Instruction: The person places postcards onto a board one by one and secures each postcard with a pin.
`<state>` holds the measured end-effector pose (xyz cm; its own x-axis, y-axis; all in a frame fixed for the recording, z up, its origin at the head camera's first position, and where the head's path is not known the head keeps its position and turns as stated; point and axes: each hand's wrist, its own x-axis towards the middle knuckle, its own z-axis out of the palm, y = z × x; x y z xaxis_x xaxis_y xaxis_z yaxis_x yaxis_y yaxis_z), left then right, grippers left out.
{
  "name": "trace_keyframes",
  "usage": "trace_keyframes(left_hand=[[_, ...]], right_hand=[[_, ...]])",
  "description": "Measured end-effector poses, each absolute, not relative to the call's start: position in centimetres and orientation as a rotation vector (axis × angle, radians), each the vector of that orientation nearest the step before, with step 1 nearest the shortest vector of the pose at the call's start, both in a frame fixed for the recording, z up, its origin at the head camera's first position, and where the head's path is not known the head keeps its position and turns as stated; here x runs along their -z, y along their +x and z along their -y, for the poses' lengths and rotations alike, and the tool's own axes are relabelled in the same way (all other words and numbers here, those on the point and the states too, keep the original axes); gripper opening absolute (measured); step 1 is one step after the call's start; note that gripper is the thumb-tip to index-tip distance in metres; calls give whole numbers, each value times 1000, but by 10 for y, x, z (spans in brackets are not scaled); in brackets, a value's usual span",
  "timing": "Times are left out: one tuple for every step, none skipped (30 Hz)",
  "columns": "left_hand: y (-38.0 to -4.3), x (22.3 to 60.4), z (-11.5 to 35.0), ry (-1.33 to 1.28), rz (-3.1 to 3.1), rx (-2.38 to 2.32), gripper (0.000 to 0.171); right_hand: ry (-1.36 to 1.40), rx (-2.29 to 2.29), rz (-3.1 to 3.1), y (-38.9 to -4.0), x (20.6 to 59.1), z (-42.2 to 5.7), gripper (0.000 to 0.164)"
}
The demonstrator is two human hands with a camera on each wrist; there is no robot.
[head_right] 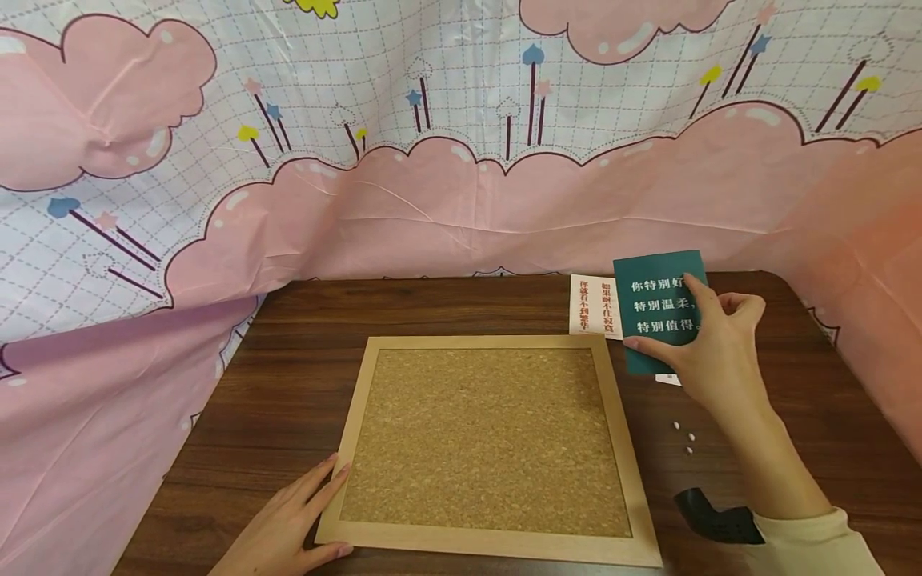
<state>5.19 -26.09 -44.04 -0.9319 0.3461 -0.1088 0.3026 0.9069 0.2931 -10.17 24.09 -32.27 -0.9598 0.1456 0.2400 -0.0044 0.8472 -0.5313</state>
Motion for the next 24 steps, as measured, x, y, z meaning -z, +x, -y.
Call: trace_keyframes(left_hand=[[52, 440, 261, 497, -2911, -410, 94], [52, 440, 261, 494, -2910, -410, 94], [52, 440, 260, 493, -2909, -410, 94], [52, 440, 260, 492, -2910, -410, 94], [52, 440, 260, 493, -2911, -409, 94], [52, 441, 260, 494, -2913, -409, 94], [52, 441, 260, 494, -2915, -408, 94], [53, 441, 260, 496, -2917, -407, 94], [53, 441, 260, 499, -2918, -407, 94], [53, 441, 260, 501, -2919, -406, 94], [53, 441, 260, 502, -2920, -407, 94], [53, 441, 260, 501, -2918, -407, 94], [53, 441, 260, 500, -2916, -408, 94], [53, 440, 260, 499, -2912, -410, 94], [53, 440, 260, 497, -2907, -413, 94], [52, 440, 260, 498, -2904, -416, 94], [52, 439, 260, 500, -2902, -419, 94], [52, 439, 260, 499, -2900, -418, 94], [52, 439, 260, 503, -2902, -419, 94], [52, 439, 260, 509, -2907, -418, 94], [53, 439, 260, 513, -2911, -418, 94], [53, 439, 260, 517, -2915, -417, 94], [53, 439, 260, 518, -2918, -414, 94], [53, 439, 259, 523, -2922, -412, 93]], right_hand=[[-94, -795, 2750, -102, 325, -239, 103], [-77, -797, 2748, -102, 326, -237, 103], [-60, -797, 2744, -102, 328, -235, 103], [-45, -795, 2742, -103, 330, -233, 103], [-31, -793, 2742, -103, 332, -231, 103], [-22, -789, 2741, -103, 333, -229, 103], [-19, -790, 2745, -103, 335, -227, 103], [-15, -791, 2749, -103, 337, -225, 104], [-6, -798, 2750, -103, 339, -224, 104], [-6, -804, 2758, -103, 341, -221, 104], [3, -808, 2760, -103, 343, -219, 104], [15, -809, 2761, -103, 345, -218, 105], [28, -808, 2761, -103, 347, -216, 105], [43, -806, 2760, -103, 349, -214, 105], [54, -803, 2760, -103, 351, -212, 104], [56, -797, 2766, -103, 353, -210, 104], [70, -792, 2765, -103, 355, -209, 104], [76, -790, 2770, -103, 357, -207, 105], [81, -793, 2777, -103, 359, -206, 105], [80, -800, 2785, -103, 360, -204, 105], [81, -808, 2792, -103, 362, -203, 106], [86, -819, 2795, -103, 364, -201, 106], [89, -829, 2799, -103, 367, -200, 106], [84, -842, 2807, -103, 369, -199, 106]])
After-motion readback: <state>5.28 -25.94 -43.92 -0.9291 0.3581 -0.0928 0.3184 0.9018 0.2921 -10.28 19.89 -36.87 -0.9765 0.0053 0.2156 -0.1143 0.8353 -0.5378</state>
